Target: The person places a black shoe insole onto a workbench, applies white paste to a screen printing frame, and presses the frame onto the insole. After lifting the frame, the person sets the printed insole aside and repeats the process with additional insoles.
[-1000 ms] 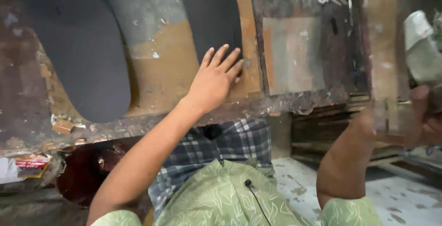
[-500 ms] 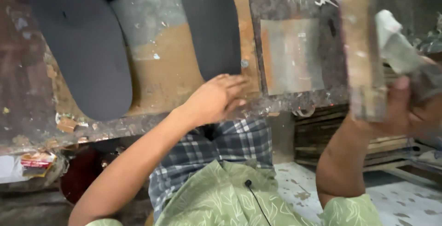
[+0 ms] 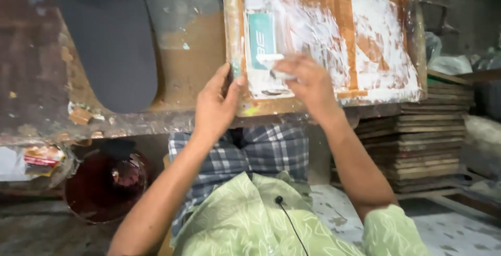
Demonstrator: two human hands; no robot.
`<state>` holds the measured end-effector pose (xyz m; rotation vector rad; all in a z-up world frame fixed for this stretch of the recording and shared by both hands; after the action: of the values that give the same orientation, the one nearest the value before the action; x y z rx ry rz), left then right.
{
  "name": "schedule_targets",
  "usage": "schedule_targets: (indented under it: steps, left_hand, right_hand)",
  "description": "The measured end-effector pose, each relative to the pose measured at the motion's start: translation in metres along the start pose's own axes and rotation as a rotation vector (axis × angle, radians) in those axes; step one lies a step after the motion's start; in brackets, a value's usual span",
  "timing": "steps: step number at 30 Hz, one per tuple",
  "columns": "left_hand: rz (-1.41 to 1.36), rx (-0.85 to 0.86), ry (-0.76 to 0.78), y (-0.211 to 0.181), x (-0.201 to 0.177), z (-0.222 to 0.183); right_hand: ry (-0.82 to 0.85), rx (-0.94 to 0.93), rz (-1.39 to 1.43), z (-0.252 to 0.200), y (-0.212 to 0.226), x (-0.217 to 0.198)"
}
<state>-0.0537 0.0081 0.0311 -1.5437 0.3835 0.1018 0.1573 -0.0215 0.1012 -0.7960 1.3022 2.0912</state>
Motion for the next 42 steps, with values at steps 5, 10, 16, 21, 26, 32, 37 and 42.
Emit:
schedule_targets:
  steps: [5, 10, 16, 21, 26, 32, 37, 42]
  left_hand:
    - [0.103, -0.018, -0.024, 0.006, -0.004, 0.003]
    - [0.34, -0.01, 0.011, 0.016, 0.0, 0.001]
    - [0.345, 0.186, -0.021, 0.008, -0.005, -0.003]
    - [0.317, 0.184, -0.034, 0.002, -0.009, -0.004]
    - [0.296, 0.19, -0.031, 0.003, -0.008, -0.003]
    - [0.297, 0.135, -0.042, 0.012, 0.002, -0.009]
    - [0.157, 0.09, 0.032, -0.051, -0.022, -0.008]
    - [-0.211, 0.43, 0.182, -0.116, -0.03, 0.004]
  right_hand:
    - [0.067, 0.075, -0.016, -0.036, 0.018, 0.021]
    - [0.117, 0.052, 0.029, -0.029, 0.012, 0.022]
    - [0.119, -0.117, -0.125, 0.045, -0.039, 0.027]
    - [0.203, 0.132, -0.077, 0.076, -0.076, 0.051]
    - [0.101, 0.105, -0.188, 0.017, -0.024, 0.054]
    - [0.027, 0.163, 0.001, -0.025, 0.029, 0.044]
    - [-0.147, 0.022, -0.052, -0.027, 0.037, 0.006]
    - [-0.53, -0.414, -0.291, -0.036, 0.043, -0.073]
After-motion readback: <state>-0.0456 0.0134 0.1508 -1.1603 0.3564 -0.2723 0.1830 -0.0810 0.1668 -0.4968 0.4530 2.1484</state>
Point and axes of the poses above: each hand's wrist, its own z-axis towards the middle knuckle, its own x-axis out of the palm, y = z × x, the point moved 7 cm from there along z, towards the middle knuckle, and after that the axes turned 2 degrees about z, right-handed, at the moved point
